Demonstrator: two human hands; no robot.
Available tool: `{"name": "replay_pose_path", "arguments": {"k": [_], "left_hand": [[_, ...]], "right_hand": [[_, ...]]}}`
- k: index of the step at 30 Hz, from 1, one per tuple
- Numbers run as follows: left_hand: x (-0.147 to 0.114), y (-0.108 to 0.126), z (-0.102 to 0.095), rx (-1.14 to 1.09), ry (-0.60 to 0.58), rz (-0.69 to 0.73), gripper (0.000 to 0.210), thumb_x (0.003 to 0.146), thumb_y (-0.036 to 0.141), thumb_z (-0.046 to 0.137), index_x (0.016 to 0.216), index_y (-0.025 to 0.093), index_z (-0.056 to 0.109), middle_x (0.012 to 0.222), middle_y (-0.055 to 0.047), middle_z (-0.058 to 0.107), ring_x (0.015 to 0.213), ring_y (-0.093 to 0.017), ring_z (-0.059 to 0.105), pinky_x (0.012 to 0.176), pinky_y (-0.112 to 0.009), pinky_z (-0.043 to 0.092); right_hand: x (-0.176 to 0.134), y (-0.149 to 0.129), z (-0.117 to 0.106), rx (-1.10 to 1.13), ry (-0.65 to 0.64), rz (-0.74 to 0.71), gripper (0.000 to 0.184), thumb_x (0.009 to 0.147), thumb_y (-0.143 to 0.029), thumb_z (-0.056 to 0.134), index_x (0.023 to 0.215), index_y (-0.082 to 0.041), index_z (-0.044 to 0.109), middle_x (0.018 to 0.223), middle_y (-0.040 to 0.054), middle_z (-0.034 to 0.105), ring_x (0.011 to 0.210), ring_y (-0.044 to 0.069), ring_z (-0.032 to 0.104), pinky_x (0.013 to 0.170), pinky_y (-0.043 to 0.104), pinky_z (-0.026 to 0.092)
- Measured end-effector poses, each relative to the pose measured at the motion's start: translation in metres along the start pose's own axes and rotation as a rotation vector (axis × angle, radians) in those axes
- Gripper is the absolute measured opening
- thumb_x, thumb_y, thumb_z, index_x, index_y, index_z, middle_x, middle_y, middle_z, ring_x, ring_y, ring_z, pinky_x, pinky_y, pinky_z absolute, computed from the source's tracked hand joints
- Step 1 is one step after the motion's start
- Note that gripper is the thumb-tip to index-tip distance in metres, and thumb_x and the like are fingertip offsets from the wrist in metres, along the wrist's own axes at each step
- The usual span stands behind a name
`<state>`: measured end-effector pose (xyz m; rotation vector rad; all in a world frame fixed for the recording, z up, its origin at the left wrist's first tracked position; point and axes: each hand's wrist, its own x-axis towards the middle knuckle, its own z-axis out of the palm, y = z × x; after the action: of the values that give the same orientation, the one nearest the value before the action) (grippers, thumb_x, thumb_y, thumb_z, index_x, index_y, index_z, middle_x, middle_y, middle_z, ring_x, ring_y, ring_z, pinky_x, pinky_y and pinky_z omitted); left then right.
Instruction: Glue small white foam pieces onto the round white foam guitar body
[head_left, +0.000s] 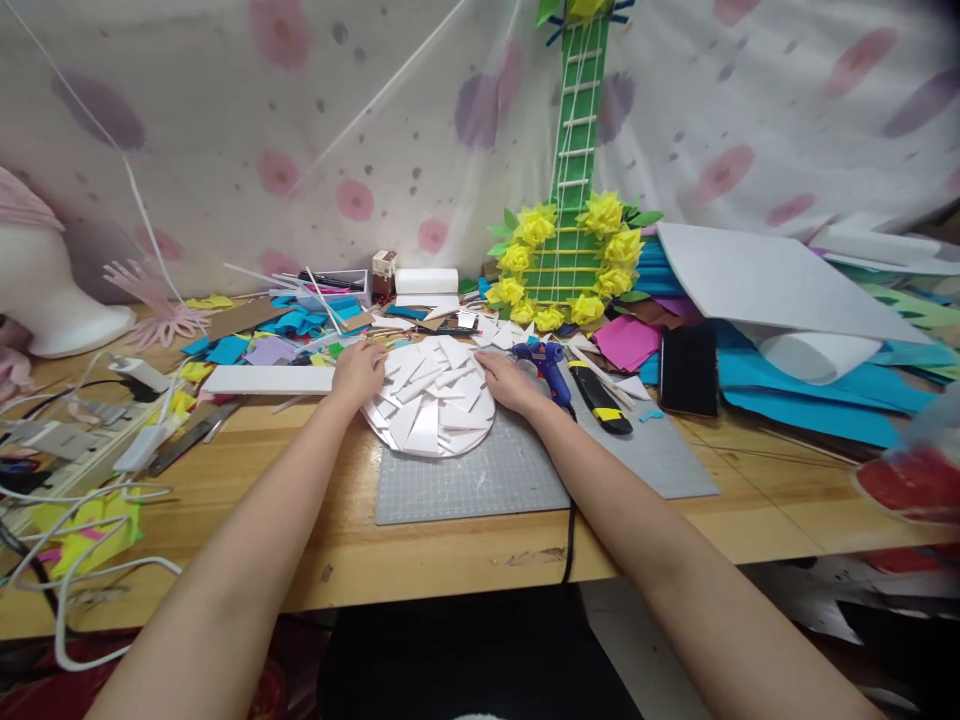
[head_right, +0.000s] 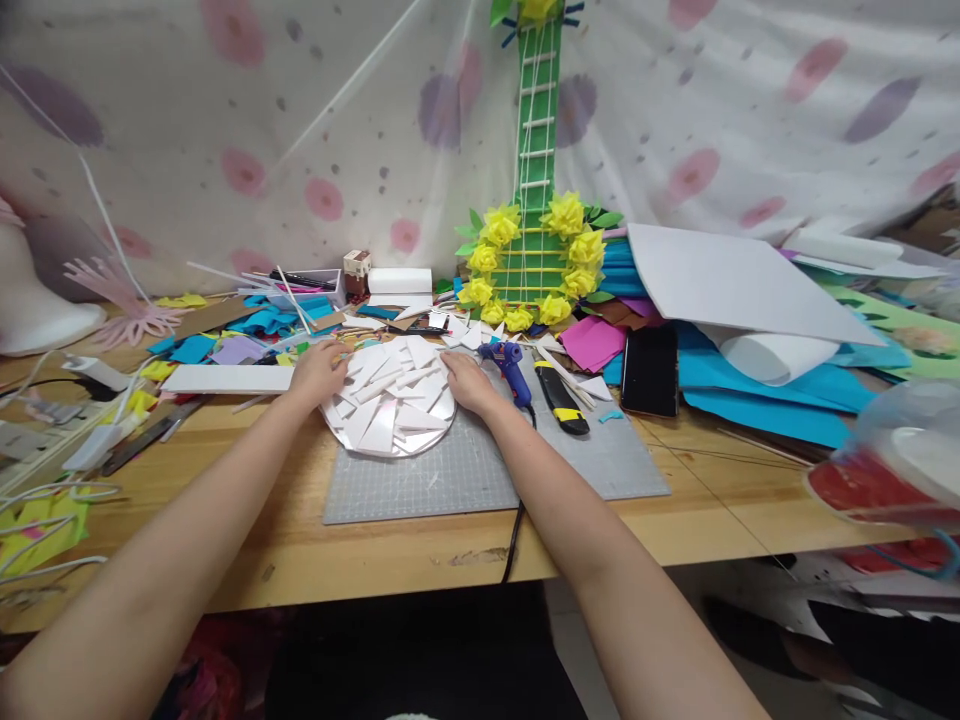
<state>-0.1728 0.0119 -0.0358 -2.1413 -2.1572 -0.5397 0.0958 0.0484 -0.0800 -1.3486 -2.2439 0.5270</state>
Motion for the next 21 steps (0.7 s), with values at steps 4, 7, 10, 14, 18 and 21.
{"name": "replay_pose_path", "arguments": {"k": [4,7,10,14,18,21], "left_hand": [[0.005,0.029,-0.003,0.011,-0.023,0.191,0.037,0.084,0.019,0.038,0.109,0.018,0.065,0.124,-0.006,0.058,0.119,-0.022,0.047,0.105,-0.035,0.032],[0.01,0.057,0.001,-0.007,-0.144,0.342,0.041,0.088,0.024,0.034,0.122,0.019,0.056,0.136,-0.005,0.049,0.128,-0.02,0.039,0.111,-0.036,0.022],[0.014,0.076,0.009,0.028,-0.296,0.41,0.047,0.09,0.028,0.03,0.135,0.019,0.043,0.147,-0.005,0.035,0.137,-0.02,0.024,0.114,-0.041,0.012],[0.016,0.082,0.016,0.085,-0.386,0.431,0.051,0.09,0.024,0.027,0.139,0.017,0.036,0.15,-0.007,0.028,0.139,-0.019,0.02,0.113,-0.042,0.01],[0.016,0.082,0.015,0.101,-0.398,0.428,0.052,0.089,0.029,0.027,0.138,0.016,0.036,0.149,-0.008,0.029,0.138,-0.019,0.023,0.113,-0.042,0.011],[0.016,0.084,0.012,0.094,-0.41,0.418,0.052,0.09,0.033,0.027,0.138,0.017,0.037,0.149,-0.008,0.03,0.138,-0.019,0.023,0.113,-0.042,0.01]], "right_hand": [[-0.001,0.001,0.0,-0.035,-0.016,-0.052,0.048,0.084,-0.013,0.034,0.13,-0.015,0.049,0.14,0.0087,0.044,0.132,0.018,0.035,0.111,0.039,0.023],[-0.002,-0.003,-0.004,-0.045,-0.036,-0.053,0.049,0.085,-0.014,0.032,0.131,-0.015,0.047,0.14,0.0095,0.045,0.131,0.019,0.037,0.11,0.04,0.024],[-0.004,-0.008,-0.006,-0.054,-0.057,-0.037,0.049,0.085,-0.014,0.031,0.131,-0.009,0.046,0.139,0.0134,0.045,0.129,0.021,0.039,0.11,0.039,0.026],[-0.005,-0.011,-0.006,-0.051,-0.036,-0.038,0.05,0.082,-0.01,0.033,0.13,-0.012,0.047,0.137,0.0107,0.048,0.126,0.022,0.042,0.108,0.039,0.028],[-0.005,-0.01,-0.005,-0.065,-0.04,-0.059,0.05,0.081,-0.01,0.035,0.129,-0.014,0.046,0.135,0.0106,0.05,0.125,0.023,0.043,0.107,0.042,0.029],[-0.002,-0.009,-0.007,-0.09,-0.057,-0.066,0.045,0.085,-0.013,0.034,0.128,-0.012,0.048,0.133,0.0126,0.051,0.123,0.023,0.046,0.105,0.041,0.032]]}}
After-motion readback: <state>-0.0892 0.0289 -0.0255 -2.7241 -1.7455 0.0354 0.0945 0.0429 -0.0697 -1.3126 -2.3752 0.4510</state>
